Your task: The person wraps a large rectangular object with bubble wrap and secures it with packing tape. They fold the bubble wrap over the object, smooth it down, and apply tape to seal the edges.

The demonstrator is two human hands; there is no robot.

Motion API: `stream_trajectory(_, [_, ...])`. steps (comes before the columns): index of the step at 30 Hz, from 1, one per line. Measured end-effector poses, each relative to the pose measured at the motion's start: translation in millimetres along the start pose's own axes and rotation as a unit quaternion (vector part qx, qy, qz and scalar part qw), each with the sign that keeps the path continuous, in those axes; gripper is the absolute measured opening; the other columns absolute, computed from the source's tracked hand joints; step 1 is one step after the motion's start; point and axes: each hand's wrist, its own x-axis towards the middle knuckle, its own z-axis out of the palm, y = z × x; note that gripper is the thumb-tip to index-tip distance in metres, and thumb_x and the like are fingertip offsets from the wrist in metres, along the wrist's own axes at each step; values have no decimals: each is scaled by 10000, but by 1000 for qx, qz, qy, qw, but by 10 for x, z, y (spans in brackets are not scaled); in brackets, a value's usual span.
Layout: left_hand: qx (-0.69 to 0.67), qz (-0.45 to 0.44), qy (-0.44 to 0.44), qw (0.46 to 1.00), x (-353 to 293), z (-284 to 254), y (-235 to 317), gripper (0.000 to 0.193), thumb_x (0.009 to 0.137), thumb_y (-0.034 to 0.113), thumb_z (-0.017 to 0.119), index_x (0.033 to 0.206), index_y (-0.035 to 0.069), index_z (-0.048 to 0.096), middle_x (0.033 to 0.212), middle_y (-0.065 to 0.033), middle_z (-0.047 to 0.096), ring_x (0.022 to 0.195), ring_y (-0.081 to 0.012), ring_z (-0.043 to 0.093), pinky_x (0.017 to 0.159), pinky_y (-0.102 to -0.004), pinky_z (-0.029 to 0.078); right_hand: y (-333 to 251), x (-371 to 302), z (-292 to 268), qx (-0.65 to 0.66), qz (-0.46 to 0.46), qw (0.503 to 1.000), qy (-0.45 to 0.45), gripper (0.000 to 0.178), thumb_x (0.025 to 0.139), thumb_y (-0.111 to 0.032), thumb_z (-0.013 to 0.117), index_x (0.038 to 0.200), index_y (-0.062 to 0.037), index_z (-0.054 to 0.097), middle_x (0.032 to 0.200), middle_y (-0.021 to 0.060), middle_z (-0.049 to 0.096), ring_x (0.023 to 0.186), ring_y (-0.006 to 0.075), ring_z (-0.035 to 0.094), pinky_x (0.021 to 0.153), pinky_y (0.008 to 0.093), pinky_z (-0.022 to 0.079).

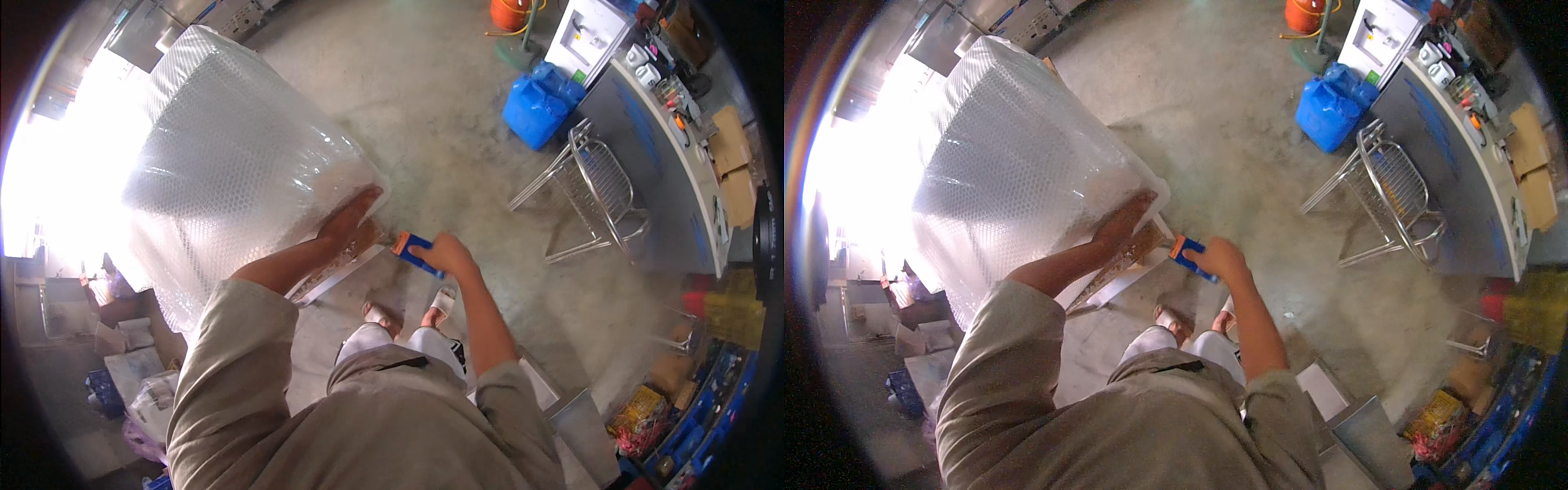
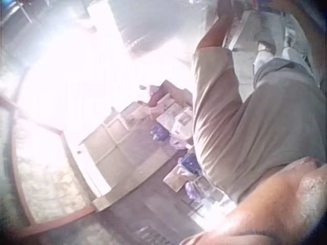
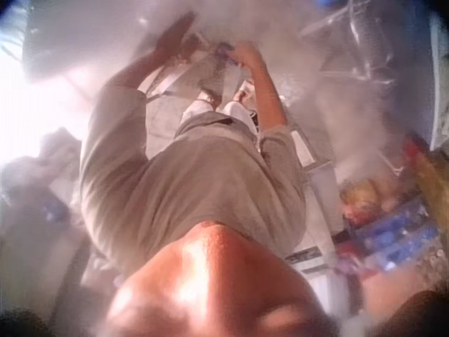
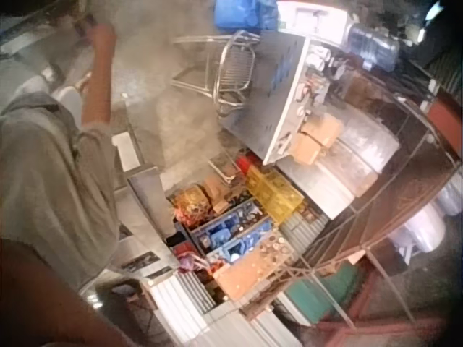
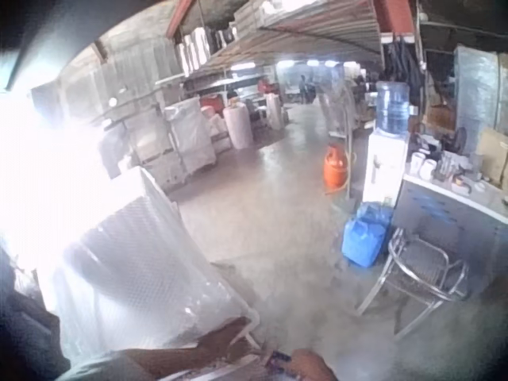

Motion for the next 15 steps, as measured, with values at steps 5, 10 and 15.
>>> stream_trajectory(5, [-266, 15, 0, 964, 88, -51, 228, 588, 996, 216, 525, 1483, -93, 411, 1614, -209, 345, 1540, -350, 234, 1300, -443, 146, 673, -458, 863, 145, 50, 987, 52, 767, 829, -715, 695, 796, 51, 736, 712, 216, 704, 711, 367, 727, 677, 463, 546])
stream_trajectory(10, [326, 127, 32, 936, -46, 511, -315, 614, 954, 312, 643, 1456, -9, 493, 1561, -210, 439, 1485, -350, 365, 1256, -461, 257, 603, -920, 1559, 324, 48, 939, 109, 632, 909, -586, 707, 823, 39, 744, 706, 119, 698, 642, 212, 678, 629, 374, 527])
stream_trajectory(15, [-1, 30, 22, 999, -1369, 509, 255, 641, 968, 465, 613, 1406, 0, 566, 1532, -264, 469, 1441, -382, 432, 1214, -511, 304, 184, -1238, 1851, 465, -44, 863, 191, 487, 973, -468, 699, 944, 17, 737, 758, 38, 683, 615, 116, 631, 585, 282, 505])
